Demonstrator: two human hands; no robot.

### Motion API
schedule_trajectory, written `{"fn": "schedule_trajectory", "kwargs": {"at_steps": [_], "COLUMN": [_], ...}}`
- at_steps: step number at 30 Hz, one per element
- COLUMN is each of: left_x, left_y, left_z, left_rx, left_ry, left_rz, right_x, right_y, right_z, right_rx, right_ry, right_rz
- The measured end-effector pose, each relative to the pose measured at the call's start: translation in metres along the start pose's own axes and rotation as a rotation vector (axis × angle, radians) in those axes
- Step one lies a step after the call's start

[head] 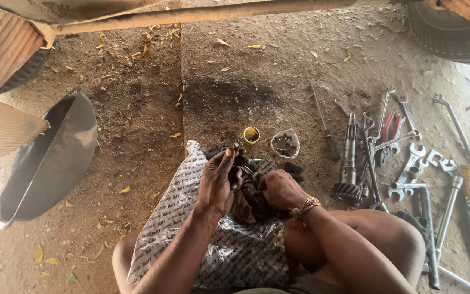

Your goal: The person sits on the ground and cleans small metal components using a rag and a small container of liquid. They repeatedly dip the rag into the liquid and wipe the parts, occasionally inspecting them before continuing the cleaning process.

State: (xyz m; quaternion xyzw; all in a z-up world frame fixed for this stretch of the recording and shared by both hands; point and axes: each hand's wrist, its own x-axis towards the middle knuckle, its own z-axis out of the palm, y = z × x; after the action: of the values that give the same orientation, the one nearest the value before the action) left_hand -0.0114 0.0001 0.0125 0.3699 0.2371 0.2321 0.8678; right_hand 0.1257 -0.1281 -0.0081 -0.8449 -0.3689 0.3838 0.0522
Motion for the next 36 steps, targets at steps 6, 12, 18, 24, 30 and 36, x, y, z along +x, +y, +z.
{"fn": "schedule_trajectory", "kwargs": {"at_steps": [6,12,18,24,30,36], "left_x": [0.001,0.012,0.019,0.031,0.04,0.052], "left_y": [-0.009,-0.021,-0.022,-0.029,-0.054,-0.055], "left_z": [-0.006,-0.011,-0.004,-0.006,-0.033,-0.048], "left_rx": [-0.012,0.019,0.738,0.661,0.24,-0.163], "left_ry": [-0.037,0.004,-0.056,-0.115,0.036,0.154], "left_rz": [0.03,-0.035,0.098,0.109,-0.224,-0.313], "right_x": [-0.013,-0.015,-0.009,-0.004,0.012,0.047], "right_y": [-0.009,0.007,0.019,0.023,0.071,0.096], "right_z": [-0.008,-0.028,-0.029,-0.037,-0.064,-0.056], "right_rx": [0.019,0.905,1.205,1.205,1.217,1.097], "right_ry": [0.29,0.29,0.179,0.163,0.633,0.75], "right_rz": [-0.101,-0.429,-0.574,-0.507,-0.229,0.054]}}
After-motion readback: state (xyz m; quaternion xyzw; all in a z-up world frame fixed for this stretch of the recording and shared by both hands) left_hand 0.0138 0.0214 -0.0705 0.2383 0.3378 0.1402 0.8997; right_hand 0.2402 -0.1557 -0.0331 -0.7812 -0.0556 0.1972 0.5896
